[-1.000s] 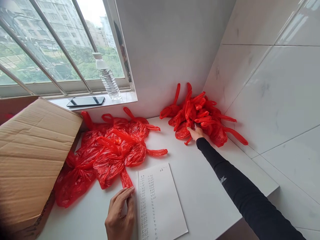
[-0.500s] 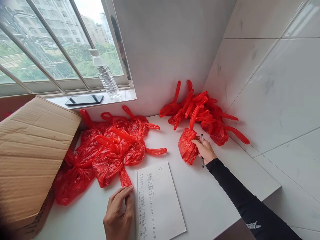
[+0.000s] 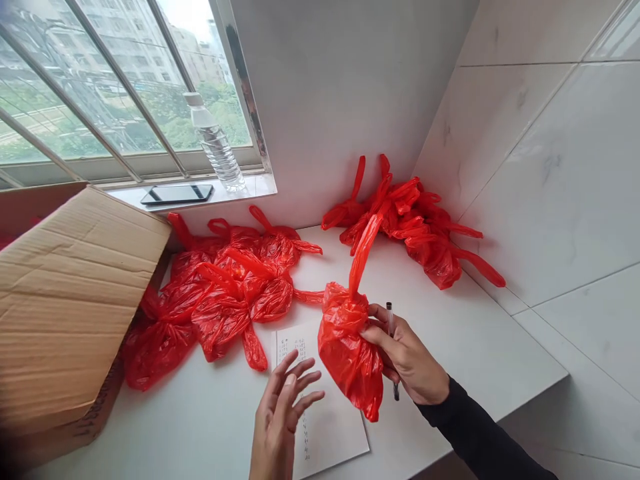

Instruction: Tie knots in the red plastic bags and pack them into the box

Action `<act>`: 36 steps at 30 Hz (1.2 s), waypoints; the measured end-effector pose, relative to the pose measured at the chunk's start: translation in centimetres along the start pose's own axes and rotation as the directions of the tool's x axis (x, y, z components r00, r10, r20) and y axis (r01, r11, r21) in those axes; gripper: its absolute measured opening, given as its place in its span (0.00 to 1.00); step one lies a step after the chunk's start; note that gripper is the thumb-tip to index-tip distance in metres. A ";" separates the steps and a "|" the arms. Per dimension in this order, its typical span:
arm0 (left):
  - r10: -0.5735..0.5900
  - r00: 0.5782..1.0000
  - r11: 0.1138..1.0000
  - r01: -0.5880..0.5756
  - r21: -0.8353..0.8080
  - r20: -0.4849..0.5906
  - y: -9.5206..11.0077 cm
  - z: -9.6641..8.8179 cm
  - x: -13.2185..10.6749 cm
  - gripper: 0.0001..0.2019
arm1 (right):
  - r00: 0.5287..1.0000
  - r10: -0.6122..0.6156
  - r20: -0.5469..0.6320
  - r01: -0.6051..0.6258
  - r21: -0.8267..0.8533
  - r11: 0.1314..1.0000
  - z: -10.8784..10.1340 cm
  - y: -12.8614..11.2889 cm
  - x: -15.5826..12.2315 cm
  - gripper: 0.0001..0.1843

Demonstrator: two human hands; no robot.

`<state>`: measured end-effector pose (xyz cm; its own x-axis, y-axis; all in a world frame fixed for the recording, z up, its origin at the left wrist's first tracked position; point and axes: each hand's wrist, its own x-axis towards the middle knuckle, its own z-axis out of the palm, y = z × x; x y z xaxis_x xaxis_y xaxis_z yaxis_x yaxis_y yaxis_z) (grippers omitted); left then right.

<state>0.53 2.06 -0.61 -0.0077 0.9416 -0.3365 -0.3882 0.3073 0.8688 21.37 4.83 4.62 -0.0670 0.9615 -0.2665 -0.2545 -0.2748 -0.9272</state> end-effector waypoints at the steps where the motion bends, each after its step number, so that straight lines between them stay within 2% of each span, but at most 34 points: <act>1: -0.126 0.987 0.977 0.141 -0.162 0.098 0.2 0.8 0.0 0.24 | 0.999 0.017 0.046 -0.017 0.014 1.000 0.5 0.1 -0.4 0.18; 2: -0.192 0.962 0.928 0.243 -0.281 0.196 0.4 1.3 0.0 0.26 | 0.995 0.034 0.092 -0.036 0.018 0.999 0.9 0.4 -0.8 0.19; 3: -0.212 0.943 0.883 0.297 -0.363 0.257 0.5 1.8 0.1 0.26 | 0.990 0.050 0.133 -0.052 0.014 0.999 1.1 0.8 -1.0 0.19; 4: -0.204 0.940 0.858 0.306 -0.413 0.272 0.6 2.0 0.2 0.26 | 0.984 0.064 0.168 -0.065 0.001 0.998 1.3 1.2 -1.2 0.19; 6: -0.162 0.966 0.865 0.238 -0.443 0.201 0.6 2.2 0.4 0.26 | 0.975 0.086 0.205 -0.078 -0.049 0.996 1.4 1.9 -1.5 0.18; 9: -0.117 0.991 0.903 0.134 -0.408 0.066 0.5 1.8 0.3 0.29 | 0.976 0.125 0.176 -0.107 -0.111 0.988 1.0 2.5 -1.5 0.15; 11: -0.121 0.992 0.915 0.127 -0.383 0.040 0.4 1.4 0.1 0.32 | 0.982 0.144 0.123 -0.131 -0.109 0.985 0.7 2.7 -1.3 0.16; 13: -0.123 0.991 0.926 0.131 -0.354 0.044 0.4 1.1 -0.2 0.33 | 0.986 0.147 0.079 -0.140 -0.094 0.986 0.3 3.0 -0.9 0.19; 16: -0.127 0.988 0.945 0.146 -0.293 0.083 0.3 0.8 -0.6 0.31 | 0.983 0.164 0.079 -0.155 -0.102 0.983 0.0 3.9 -0.3 0.21; 20: -0.155 0.981 0.960 0.177 -0.216 0.116 0.1 0.6 -1.2 0.28 | 0.972 0.183 0.151 -0.165 -0.123 0.979 0.1 4.7 0.0 0.24; 24: -0.156 0.981 0.978 0.170 -0.125 0.114 0.2 0.4 -1.6 0.28 | 0.953 0.185 0.240 -0.153 -0.147 0.977 0.7 4.4 0.0 0.26; 27: -0.142 0.982 0.989 0.145 -0.017 0.121 0.4 0.4 -1.7 0.24 | 0.951 0.205 0.232 -0.166 -0.175 0.970 1.3 4.2 -0.1 0.24; 30: -0.140 0.983 0.989 0.132 0.068 0.121 0.5 0.4 -1.8 0.23 | 0.968 0.130 0.213 -0.105 -0.126 0.986 2.0 4.0 -0.1 0.19; 32: -0.142 0.981 0.988 0.133 0.077 0.130 0.4 0.4 -1.9 0.24 | 0.974 0.104 0.204 -0.087 -0.089 0.992 2.4 3.9 0.0 0.16; 36: -0.193 0.979 0.980 0.196 -0.044 0.064 0.0 0.3 -2.1 0.24 | 0.963 0.175 0.204 -0.160 -0.091 0.983 2.8 3.4 0.0 0.16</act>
<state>0.85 0.18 0.22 0.1265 0.8713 -0.4742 -0.4225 0.4799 0.7689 17.80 3.92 2.25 -0.3063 0.8789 -0.3655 -0.1516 -0.4242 -0.8928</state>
